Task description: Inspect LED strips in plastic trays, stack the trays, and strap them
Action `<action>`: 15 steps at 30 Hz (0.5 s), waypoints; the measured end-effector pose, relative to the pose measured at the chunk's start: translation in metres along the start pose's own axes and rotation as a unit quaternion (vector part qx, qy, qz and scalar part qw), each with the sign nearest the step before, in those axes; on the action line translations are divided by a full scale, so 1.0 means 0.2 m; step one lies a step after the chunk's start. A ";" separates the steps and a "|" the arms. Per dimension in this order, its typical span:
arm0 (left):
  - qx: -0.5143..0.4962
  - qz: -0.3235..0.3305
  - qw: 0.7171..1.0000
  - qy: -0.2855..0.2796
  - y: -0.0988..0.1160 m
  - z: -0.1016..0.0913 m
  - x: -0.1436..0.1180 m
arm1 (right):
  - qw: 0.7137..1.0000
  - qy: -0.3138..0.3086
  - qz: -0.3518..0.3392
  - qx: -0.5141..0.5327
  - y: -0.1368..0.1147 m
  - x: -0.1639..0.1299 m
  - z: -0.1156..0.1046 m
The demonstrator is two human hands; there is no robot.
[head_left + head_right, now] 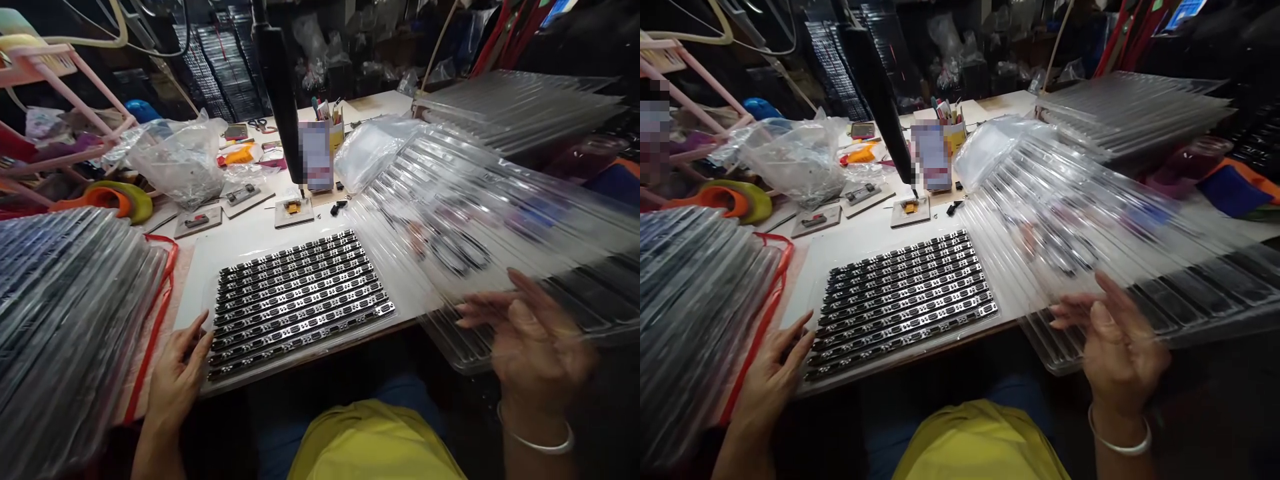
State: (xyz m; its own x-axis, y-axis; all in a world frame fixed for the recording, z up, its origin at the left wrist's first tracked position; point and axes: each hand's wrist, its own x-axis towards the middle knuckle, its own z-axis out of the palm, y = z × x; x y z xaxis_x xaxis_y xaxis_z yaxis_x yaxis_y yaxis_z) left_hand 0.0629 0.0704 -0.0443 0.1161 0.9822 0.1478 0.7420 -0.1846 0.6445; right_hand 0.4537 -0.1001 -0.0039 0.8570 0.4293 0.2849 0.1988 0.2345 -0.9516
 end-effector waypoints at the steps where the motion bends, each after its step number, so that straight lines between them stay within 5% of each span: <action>1: 0.000 0.003 1.000 -0.002 0.00 0.00 0.00 | 1.000 0.000 0.001 0.000 0.00 0.00 0.01; 15: -0.009 0.050 0.999 -0.015 0.00 -0.01 -0.02 | 0.999 0.021 -0.030 -0.022 -0.07 -0.05 0.11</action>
State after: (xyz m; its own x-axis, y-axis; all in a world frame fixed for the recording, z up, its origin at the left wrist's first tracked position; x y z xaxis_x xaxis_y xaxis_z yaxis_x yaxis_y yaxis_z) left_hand 0.0618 0.0657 -0.0435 0.2089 0.9592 0.1904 0.7140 -0.2827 0.6405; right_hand 0.4316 -0.0882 0.0085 0.8623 0.3779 0.3372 0.2700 0.2203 -0.9373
